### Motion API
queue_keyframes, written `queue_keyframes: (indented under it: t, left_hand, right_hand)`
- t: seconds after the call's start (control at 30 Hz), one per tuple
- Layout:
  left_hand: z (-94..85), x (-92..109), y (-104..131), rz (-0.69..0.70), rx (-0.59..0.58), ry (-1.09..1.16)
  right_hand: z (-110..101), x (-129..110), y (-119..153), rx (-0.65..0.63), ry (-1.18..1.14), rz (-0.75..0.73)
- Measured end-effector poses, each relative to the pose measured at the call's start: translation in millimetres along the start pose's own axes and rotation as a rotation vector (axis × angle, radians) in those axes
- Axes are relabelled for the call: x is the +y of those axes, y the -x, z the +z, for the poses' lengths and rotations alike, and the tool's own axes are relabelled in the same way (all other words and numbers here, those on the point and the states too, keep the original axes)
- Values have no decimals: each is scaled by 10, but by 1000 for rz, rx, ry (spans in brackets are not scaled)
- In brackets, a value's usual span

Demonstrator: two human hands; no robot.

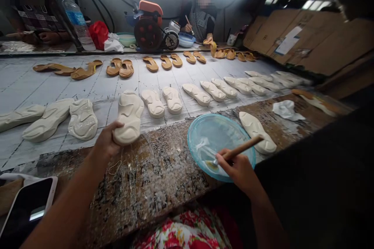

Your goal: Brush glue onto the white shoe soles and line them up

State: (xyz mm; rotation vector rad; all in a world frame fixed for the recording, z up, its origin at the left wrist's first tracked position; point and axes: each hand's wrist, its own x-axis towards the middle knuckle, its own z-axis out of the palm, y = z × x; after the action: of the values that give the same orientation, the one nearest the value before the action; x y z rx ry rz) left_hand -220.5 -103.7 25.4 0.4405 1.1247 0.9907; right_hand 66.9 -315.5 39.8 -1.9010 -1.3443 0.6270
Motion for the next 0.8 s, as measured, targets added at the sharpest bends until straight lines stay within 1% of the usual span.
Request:
queue_keyframes:
  t: [0.1,0.2,0.27,0.3,0.37,0.43,0.5,0.57,0.63,0.7,0.8]
  left_hand:
    - [-15,-303,436,-36,-91,7]
    - [-102,-569,838,-147,-206,-72]
    - [-164,-666,1045,-169,-284,-193]
    - [-188,-685,1131,-162,-319,-265]
    - [-211,-671,1277,-136,-387,-390]
    - [-199,-611,1397,-116,-456,-464]
    - [-170,-542,1497,-123,-491,-461]
    - [-147,-489,1577,-145,-491,-442]
    - [-143,-457,1637,-143,-485,-498]
    - [-155,-441,1677,-55,-472,-638]
    - [-178,-429,1712,177,-489,-846]
  right_hand:
    - [-78,-48,24,21,-48,14]
    - [-47,-184,49,38,-136,3]
    - [39,-330,69,87,-228,-97]
    - [92,-413,78,127,-267,-187]
    - [199,-580,85,227,-299,-421]
    - [281,-721,66,318,-305,-652]
    - [322,-812,25,373,-298,-806]
    - [320,-853,-20,406,-258,-882]
    - [287,-865,-46,427,-196,-926]
    - [245,-873,-44,395,-162,-959]
    - [207,-903,3,304,-175,-998]
